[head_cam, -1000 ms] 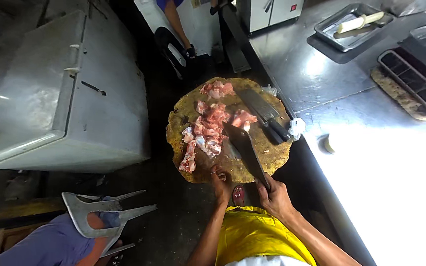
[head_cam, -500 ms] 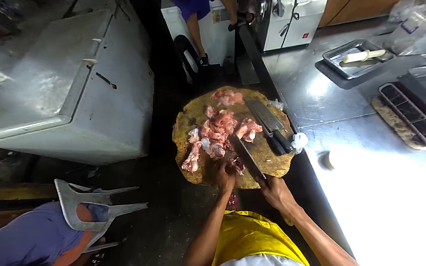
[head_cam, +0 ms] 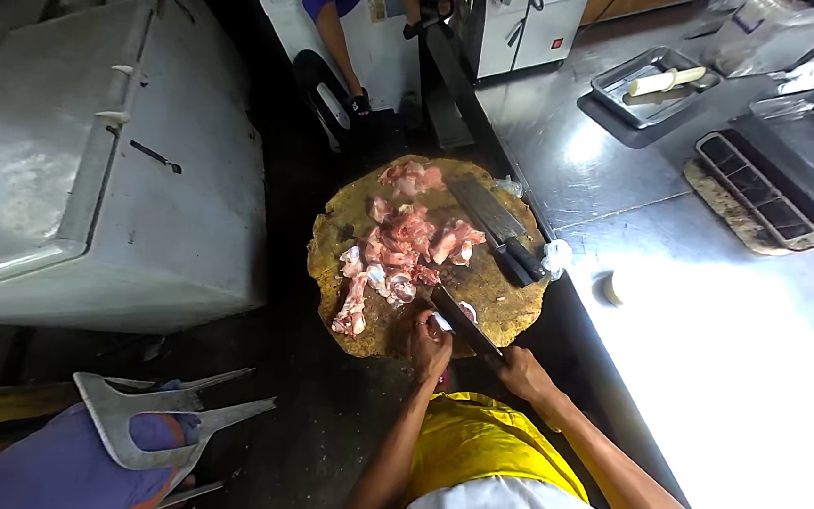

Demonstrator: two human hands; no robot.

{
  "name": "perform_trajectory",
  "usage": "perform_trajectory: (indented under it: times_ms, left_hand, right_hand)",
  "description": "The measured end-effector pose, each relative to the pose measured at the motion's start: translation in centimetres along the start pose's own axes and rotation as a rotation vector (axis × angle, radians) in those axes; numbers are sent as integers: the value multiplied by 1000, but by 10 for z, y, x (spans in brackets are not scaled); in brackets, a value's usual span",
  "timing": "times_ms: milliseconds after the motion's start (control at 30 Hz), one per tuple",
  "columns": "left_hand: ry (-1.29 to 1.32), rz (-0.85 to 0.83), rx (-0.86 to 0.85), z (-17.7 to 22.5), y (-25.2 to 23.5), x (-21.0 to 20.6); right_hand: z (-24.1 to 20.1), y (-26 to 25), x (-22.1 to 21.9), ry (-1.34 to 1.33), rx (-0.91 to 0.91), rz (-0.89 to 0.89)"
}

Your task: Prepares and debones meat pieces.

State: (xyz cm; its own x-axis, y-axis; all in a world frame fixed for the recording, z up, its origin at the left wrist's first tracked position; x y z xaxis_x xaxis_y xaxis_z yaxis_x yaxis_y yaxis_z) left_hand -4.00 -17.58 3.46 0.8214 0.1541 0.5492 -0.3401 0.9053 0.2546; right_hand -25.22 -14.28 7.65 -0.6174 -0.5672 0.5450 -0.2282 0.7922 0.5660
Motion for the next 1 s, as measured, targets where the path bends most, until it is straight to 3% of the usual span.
perform_trajectory:
  times_ms: [200,267,367,433,567,733,867,933,1000]
  left_hand:
    - [-289,-191,-72,22,-10,-13]
    - [-413,-263,-81,30,-13,-16]
    - [-532,-355,-89,36,-18,-23]
    - [-515,-354,-86,38,-24,-20]
    - [-371,-166,-55,40,-52,20]
    - [-233,-56,-126,65,-115,96]
    - [-184,117,-57,24,-122,160]
    - [-180,179,118,-14,-106,190]
    - [-223,116,270,-47,-93,194]
  right_hand:
    - [77,32,-14,-1136,-12,58]
    - [110,35,-31,-1325,-73,62]
    - [126,26,-52,-1395,-134,34]
    - [110,11,-60,-1344,-120,-9]
    - [35,-22,-54,-1218,-6,-28]
    - [-52,-50,-19,-846,108,142]
    - [-38,-29,-8,-170,120,404]
    - [-9,-16,-26,-16,146,466]
    - [10,-9,-42,25,238,576]
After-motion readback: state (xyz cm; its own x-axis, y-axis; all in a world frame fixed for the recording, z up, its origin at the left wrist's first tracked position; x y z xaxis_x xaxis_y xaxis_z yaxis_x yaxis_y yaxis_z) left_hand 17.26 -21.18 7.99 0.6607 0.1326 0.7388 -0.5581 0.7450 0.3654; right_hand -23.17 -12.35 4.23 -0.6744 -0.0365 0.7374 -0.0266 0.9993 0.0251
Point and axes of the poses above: each hand's wrist, its own y-axis away from the middle knuckle, its own x-axis out of the back of the hand, z = x × y, the point moved 6 cm from there along -y, towards the middle knuckle, and after that the axes turned 7 degrees about x, right-handed, at the moved point
